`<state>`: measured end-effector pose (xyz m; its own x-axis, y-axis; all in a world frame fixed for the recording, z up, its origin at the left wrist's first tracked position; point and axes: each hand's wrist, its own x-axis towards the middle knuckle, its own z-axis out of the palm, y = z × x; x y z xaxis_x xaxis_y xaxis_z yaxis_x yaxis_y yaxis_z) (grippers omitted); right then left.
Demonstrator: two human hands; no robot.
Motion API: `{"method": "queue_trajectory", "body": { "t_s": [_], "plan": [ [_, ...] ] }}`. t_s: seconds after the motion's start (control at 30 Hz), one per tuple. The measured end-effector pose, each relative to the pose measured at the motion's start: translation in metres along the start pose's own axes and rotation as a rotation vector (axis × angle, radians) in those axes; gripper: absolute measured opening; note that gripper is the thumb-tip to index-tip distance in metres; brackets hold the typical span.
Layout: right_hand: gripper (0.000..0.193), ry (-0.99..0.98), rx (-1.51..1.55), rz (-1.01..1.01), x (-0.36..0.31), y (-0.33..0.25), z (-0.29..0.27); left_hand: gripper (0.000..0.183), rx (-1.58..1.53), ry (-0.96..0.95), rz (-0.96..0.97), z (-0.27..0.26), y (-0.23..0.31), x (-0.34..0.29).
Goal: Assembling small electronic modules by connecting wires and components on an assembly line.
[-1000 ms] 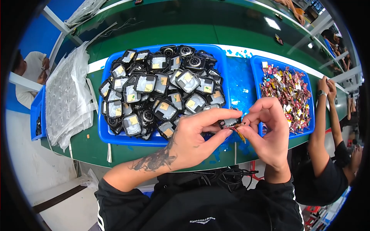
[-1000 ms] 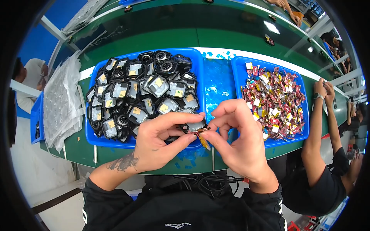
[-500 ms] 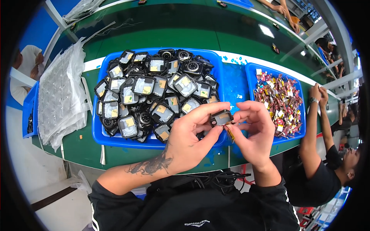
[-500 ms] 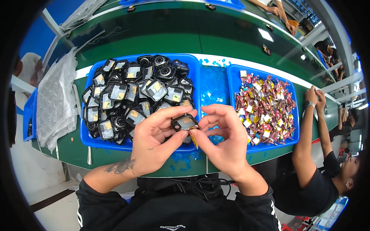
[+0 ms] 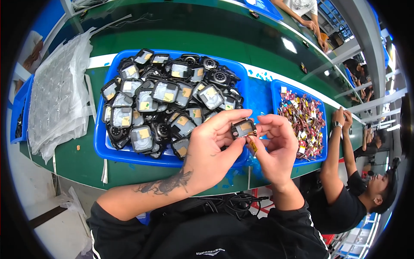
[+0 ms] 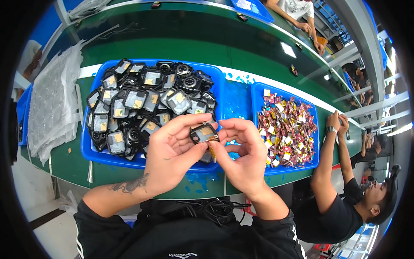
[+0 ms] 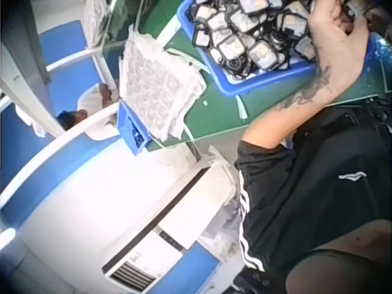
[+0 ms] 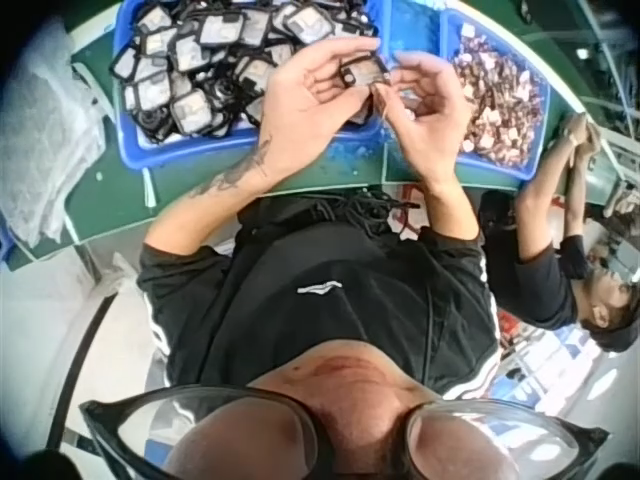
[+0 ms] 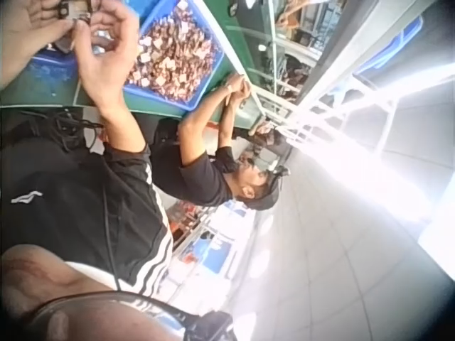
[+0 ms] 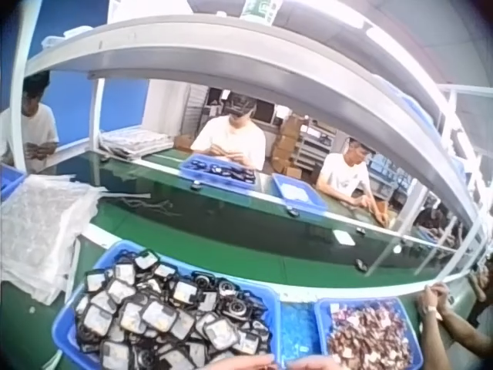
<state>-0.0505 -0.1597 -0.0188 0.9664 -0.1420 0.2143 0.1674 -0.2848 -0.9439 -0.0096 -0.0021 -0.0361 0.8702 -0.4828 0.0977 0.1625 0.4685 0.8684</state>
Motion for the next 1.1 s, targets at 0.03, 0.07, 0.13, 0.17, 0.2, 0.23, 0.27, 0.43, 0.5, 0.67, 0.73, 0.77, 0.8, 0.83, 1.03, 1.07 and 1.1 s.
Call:
{"method": "queue_trajectory", "body": {
  "t_s": [0.03,0.07,0.13,0.17,0.2,0.23,0.27,0.43,0.5,0.67,0.73,0.77,0.8,0.83,1.03,1.07,1.1],
  "plan": [
    [0.040,-0.031,-0.067,0.011,0.004,-0.002,0.001,0.045,0.008,0.034,-0.007,0.000,0.001,0.001],
    [0.039,-0.062,-0.133,0.020,0.009,-0.005,-0.001,0.046,0.027,0.055,-0.010,-0.002,-0.003,0.003],
    [0.037,-0.134,-0.109,0.073,0.023,-0.011,-0.003,0.049,-0.057,0.088,-0.018,-0.002,-0.005,0.006],
    [0.036,-0.195,-0.073,0.131,0.032,-0.015,-0.002,0.051,-0.092,0.110,-0.028,-0.002,-0.001,0.006],
    [0.036,-0.247,-0.041,0.186,0.044,-0.017,-0.007,0.061,-0.063,0.091,-0.043,-0.004,0.002,0.009],
    [0.034,-0.275,-0.014,0.188,0.058,-0.017,-0.010,0.066,-0.040,0.122,0.011,-0.001,0.008,0.008],
    [0.032,-0.304,0.018,0.187,0.075,-0.017,-0.012,0.071,-0.010,0.153,0.067,0.001,0.015,0.005],
    [0.041,-0.031,-0.261,0.307,0.208,0.046,-0.054,0.035,1.103,0.019,0.486,-0.027,0.070,0.000],
    [0.039,0.002,-0.525,0.339,0.231,0.088,-0.082,0.018,1.375,0.101,0.550,-0.036,0.082,-0.017],
    [0.037,-0.063,-0.527,0.454,0.245,0.095,-0.072,0.031,1.739,0.055,0.440,-0.044,0.068,-0.046],
    [0.028,0.016,-0.628,0.332,0.239,0.088,-0.074,0.033,1.811,0.076,0.348,-0.043,0.061,-0.043],
    [0.026,0.014,-0.741,0.146,0.238,0.082,-0.083,0.032,1.794,0.080,0.383,-0.045,0.058,-0.038],
    [0.025,0.007,-0.848,-0.025,0.226,0.073,-0.091,0.032,1.772,0.071,0.403,-0.047,0.055,-0.033],
    [0.022,-0.091,-0.769,-0.015,0.208,0.049,-0.078,0.031,1.770,0.085,0.409,-0.047,0.056,-0.033],
    [0.021,-0.521,-0.618,-0.401,0.093,-0.013,0.014,0.030,1.754,0.131,0.510,-0.059,0.044,-0.038],
    [0.023,-0.418,-0.722,-0.484,0.085,-0.012,0.020,0.030,1.757,0.114,0.520,-0.058,0.043,-0.037],
    [0.027,-0.396,-0.714,-0.426,0.083,-0.009,0.023,0.029,1.757,0.120,0.534,-0.058,0.040,-0.037]
  ]
}}
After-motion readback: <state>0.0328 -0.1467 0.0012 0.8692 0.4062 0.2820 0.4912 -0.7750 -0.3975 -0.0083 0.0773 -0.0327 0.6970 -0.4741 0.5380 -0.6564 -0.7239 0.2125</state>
